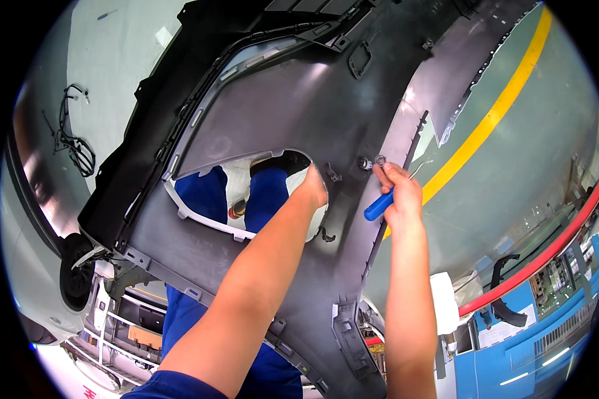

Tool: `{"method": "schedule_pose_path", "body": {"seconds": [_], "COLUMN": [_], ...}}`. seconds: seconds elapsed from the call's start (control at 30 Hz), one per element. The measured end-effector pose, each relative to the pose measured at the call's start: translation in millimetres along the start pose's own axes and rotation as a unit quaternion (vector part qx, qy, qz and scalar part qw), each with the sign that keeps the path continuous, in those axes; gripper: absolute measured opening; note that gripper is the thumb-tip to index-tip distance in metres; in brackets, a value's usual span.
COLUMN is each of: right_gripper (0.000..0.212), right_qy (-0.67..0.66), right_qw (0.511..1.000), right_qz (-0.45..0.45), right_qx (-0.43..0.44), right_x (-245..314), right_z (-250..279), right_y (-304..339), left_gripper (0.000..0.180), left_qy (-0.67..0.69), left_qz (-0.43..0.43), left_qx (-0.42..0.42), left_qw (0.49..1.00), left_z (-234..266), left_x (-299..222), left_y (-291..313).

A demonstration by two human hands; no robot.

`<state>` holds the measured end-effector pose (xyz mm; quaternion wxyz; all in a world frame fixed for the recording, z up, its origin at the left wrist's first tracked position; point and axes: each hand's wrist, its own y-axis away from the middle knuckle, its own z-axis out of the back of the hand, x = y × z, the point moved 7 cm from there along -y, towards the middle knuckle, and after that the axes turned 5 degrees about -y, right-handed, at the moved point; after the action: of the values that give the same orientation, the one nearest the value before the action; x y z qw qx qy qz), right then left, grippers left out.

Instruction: The person assembles a car bumper by hand, using a screwdriver and a power drill to attach components and secure fasteners. They connect wiring harnesses and align the bumper cover onto the frame, tightening screws at multiple points.

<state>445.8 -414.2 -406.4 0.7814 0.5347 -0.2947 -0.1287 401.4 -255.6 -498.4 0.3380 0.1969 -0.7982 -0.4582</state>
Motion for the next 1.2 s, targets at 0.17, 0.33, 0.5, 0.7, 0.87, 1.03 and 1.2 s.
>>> {"method": "schedule_pose_path", "body": {"seconds": [0.17,0.33,0.5,0.7,0.87,1.03,1.2], "right_gripper": [0.020,0.016,0.016,0.018,0.026,0.037,0.034], "right_qy": [-0.112,-0.096,-0.109,-0.124,-0.113,-0.071,-0.059], "right_qw": [0.991,0.988,0.981,0.979,0.973,0.966,0.964], "right_qz": [-0.030,0.013,0.031,-0.023,-0.086,-0.152,-0.198], "right_qx": [-0.066,-0.122,-0.156,-0.163,-0.181,-0.196,-0.169], "right_x": [-47.4,-50.8,-65.4,-77.7,-72.3,-78.2,-74.7], "right_z": [2.0,-8.4,-15.6,-19.1,-22.1,-15.3,-16.2], "right_y": [-6.1,4.3,3.7,-4.3,-3.6,-14.3,-20.0], "left_gripper": [0.066,0.065,0.065,0.062,0.061,0.060,0.065], "left_qy": [0.026,0.030,0.019,0.018,0.020,0.049,0.041], "left_qz": [0.008,0.007,0.001,0.023,0.045,0.084,0.056], "left_qx": [0.031,-0.009,0.004,-0.010,0.048,0.072,0.013], "left_qw": [0.999,0.999,1.000,1.000,0.998,0.993,0.998], "left_z": [2.6,4.1,6.9,9.0,2.7,6.0,10.4], "left_x": [2.7,3.3,2.9,4.1,4.9,11.4,10.1], "left_y": [-8.3,-7.2,-8.1,-6.6,-10.7,-16.6,-19.6]}}
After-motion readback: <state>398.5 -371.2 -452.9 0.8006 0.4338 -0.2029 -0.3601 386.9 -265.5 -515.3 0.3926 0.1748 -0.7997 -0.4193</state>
